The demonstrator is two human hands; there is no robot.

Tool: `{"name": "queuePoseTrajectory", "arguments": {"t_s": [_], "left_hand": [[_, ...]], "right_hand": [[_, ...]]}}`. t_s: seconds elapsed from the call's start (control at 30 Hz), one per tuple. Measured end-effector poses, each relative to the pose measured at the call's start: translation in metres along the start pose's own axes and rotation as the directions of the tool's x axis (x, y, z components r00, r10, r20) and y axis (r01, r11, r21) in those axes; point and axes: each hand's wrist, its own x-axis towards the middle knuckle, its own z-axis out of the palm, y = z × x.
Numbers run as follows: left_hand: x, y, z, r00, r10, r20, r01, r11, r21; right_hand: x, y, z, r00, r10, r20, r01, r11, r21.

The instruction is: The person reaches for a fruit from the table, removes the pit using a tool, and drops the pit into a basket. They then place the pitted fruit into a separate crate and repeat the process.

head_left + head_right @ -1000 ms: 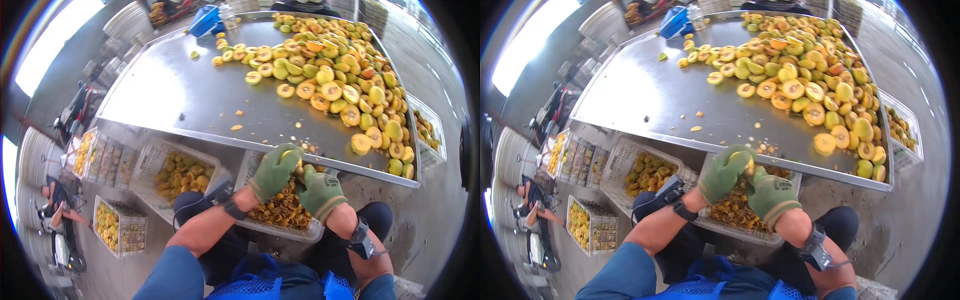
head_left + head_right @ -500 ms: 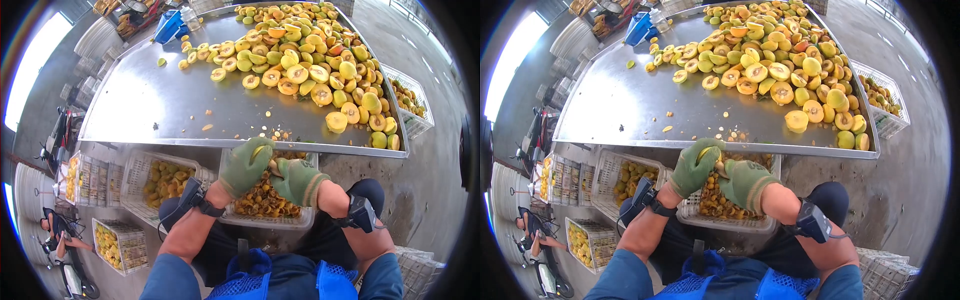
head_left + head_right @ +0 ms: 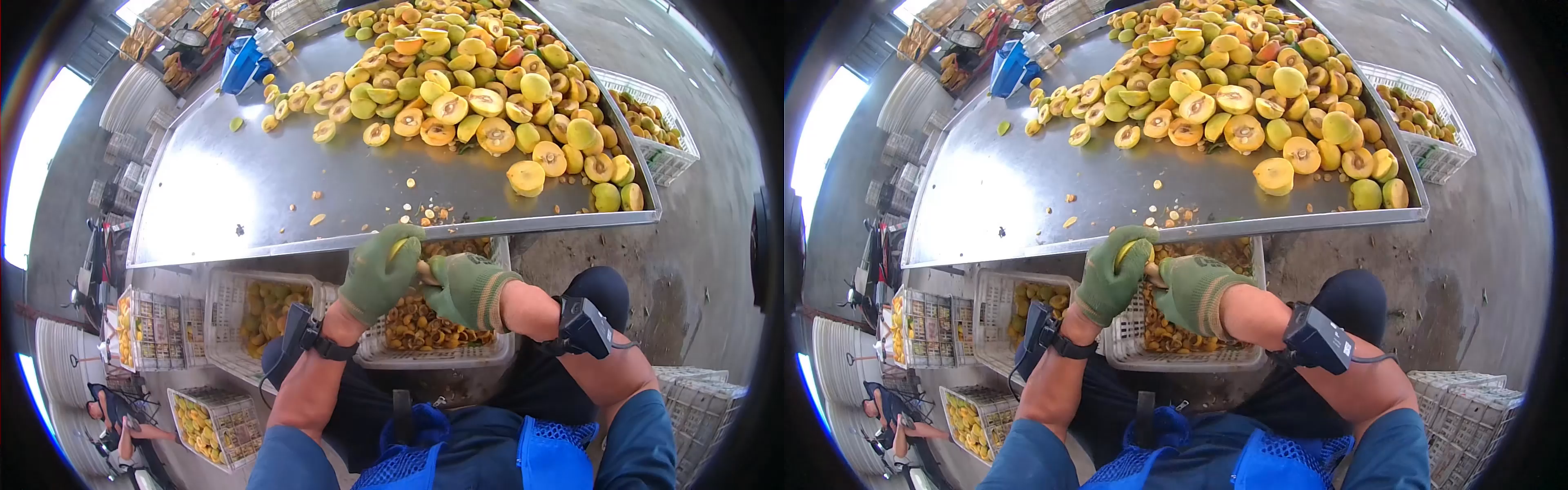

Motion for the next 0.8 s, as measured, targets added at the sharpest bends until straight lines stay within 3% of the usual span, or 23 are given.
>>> {"name": "queuePoseTrajectory", "arguments": {"t_s": [0.07,0.17,0.27,0.47,0.57,0.67,0.77,0.8], "left_hand": [[-0.001,-0.009,0.004,0.997,0.067,-0.044,-0.066,0.998,0.019],[0.006,0.003,-0.005,0.959,-0.25,0.137,0.272,0.946,-0.174],[0.008,0.008,-0.008,0.927,-0.327,0.183,0.36,0.913,-0.191],[0.006,-0.001,-0.003,0.966,-0.204,0.157,0.223,0.969,-0.112],[0.002,-0.006,-0.001,0.988,-0.134,0.077,0.142,0.985,-0.099],[0.001,-0.004,-0.001,0.996,-0.076,0.047,0.081,0.991,-0.103],[0.001,-0.006,-0.003,0.984,-0.148,0.102,0.158,0.983,-0.094],[0.002,-0.006,-0.005,0.983,-0.141,0.116,0.166,0.953,-0.253]], "right_hand": [[0.001,0.001,0.001,1.0,-0.006,-0.006,0.006,0.999,0.038],[0.003,0.001,0.014,0.985,0.124,-0.119,-0.131,0.99,-0.053],[0.006,0.007,0.023,0.981,0.096,-0.167,-0.114,0.989,-0.1],[0.004,0.006,0.018,0.989,0.145,-0.032,-0.146,0.989,-0.033],[0.008,0.012,0.021,0.998,0.042,-0.035,-0.039,0.994,0.099],[0.013,0.016,0.024,0.999,0.041,0.003,-0.041,0.994,0.098],[0.015,0.026,0.024,0.999,-0.028,0.017,0.023,0.972,0.235],[0.015,0.025,0.022,0.995,0.022,0.096,-0.059,0.915,0.4]]}}
